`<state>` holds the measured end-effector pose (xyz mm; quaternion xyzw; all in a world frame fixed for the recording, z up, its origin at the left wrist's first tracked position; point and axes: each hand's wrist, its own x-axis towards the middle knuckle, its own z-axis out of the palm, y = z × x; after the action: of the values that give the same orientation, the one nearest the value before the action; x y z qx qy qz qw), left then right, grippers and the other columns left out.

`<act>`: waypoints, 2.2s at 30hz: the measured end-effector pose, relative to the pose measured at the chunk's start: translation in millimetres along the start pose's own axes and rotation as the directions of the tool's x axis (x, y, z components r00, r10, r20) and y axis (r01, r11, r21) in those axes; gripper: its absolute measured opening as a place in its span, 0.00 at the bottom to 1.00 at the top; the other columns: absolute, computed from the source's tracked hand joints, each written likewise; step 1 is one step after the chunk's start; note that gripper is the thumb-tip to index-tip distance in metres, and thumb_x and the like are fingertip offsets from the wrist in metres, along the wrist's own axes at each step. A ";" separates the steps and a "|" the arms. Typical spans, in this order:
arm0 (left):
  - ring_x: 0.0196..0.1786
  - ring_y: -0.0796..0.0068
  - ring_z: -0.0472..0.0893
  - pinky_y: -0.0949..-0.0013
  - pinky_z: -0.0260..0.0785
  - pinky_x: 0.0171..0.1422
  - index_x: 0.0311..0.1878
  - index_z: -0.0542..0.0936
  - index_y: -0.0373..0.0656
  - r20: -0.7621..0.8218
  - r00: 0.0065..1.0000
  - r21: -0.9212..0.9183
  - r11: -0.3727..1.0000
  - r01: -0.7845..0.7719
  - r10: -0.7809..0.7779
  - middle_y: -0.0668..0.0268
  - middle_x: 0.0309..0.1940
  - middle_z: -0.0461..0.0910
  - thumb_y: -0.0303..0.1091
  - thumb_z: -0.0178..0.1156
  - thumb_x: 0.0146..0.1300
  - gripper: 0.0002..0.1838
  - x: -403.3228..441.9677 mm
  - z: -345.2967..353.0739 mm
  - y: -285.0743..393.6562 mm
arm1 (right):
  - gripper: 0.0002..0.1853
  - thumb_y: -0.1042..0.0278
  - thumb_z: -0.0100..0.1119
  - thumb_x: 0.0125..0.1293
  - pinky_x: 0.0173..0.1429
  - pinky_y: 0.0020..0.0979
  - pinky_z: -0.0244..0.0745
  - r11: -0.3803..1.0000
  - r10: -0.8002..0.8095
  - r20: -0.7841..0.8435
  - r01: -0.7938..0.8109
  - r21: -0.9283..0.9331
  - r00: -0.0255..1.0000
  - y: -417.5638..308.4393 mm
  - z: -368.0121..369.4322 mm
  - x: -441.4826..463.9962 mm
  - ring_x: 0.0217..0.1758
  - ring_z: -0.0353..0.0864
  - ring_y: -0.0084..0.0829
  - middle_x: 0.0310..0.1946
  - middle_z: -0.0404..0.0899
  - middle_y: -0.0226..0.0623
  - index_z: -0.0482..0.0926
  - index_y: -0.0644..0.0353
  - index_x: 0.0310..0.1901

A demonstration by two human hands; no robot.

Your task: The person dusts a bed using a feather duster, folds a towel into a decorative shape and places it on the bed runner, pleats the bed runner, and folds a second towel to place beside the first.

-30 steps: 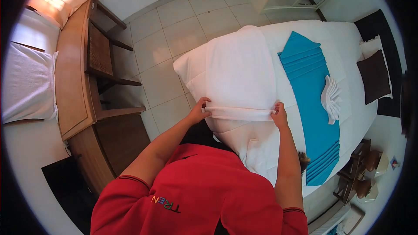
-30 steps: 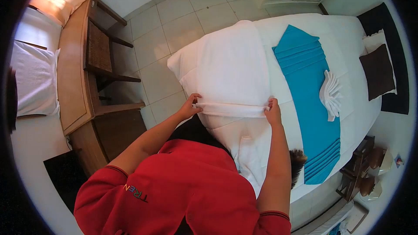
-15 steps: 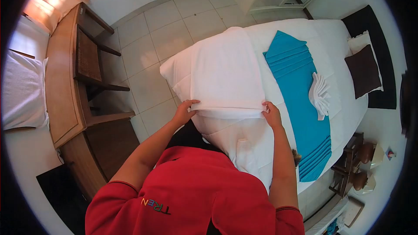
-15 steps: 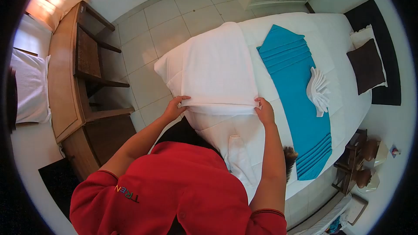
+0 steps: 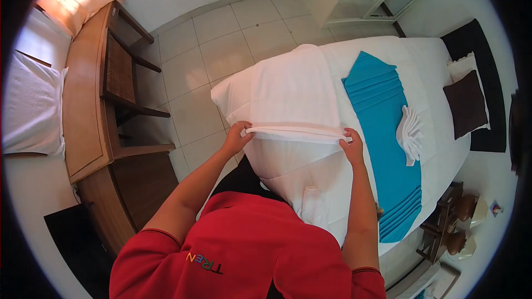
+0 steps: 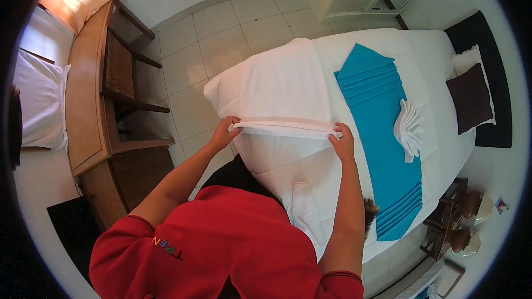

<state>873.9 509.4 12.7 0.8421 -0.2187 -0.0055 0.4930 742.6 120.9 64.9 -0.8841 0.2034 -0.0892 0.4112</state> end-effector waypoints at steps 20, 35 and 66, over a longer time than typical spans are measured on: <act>0.32 0.79 0.74 0.73 0.68 0.39 0.43 0.77 0.35 0.266 0.826 -0.272 0.784 0.558 -0.496 0.67 0.30 0.79 0.31 0.62 0.59 0.12 42.3 7.8 -19.9 | 0.14 0.69 0.64 0.56 0.32 0.22 0.66 0.959 0.232 0.039 -0.235 0.159 0.972 34.1 28.1 68.1 0.26 0.70 0.17 0.25 0.77 0.27 0.80 0.68 0.42; 0.33 0.75 0.76 0.70 0.71 0.41 0.42 0.76 0.36 0.065 0.873 -0.070 0.871 0.487 -0.483 0.62 0.31 0.78 0.28 0.68 0.49 0.16 33.1 36.6 -42.2 | 0.17 0.70 0.67 0.52 0.41 0.24 0.72 0.951 0.303 -0.024 -0.301 0.072 0.953 61.3 50.4 59.5 0.34 0.77 0.23 0.30 0.81 0.32 0.80 0.65 0.44; 0.26 0.86 0.67 0.79 0.64 0.33 0.53 0.78 0.43 0.387 0.805 -0.226 0.800 0.556 -0.450 0.75 0.26 0.73 0.25 0.60 0.53 0.21 46.6 3.3 -16.0 | 0.19 0.69 0.69 0.51 0.46 0.26 0.72 0.876 0.420 0.144 -0.442 0.193 0.896 34.1 21.5 62.0 0.38 0.78 0.27 0.37 0.80 0.38 0.76 0.69 0.42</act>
<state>921.2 495.9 7.3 0.7633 -0.0556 -0.3081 0.5651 795.7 89.1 24.4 -0.7686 0.3635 0.0261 0.5258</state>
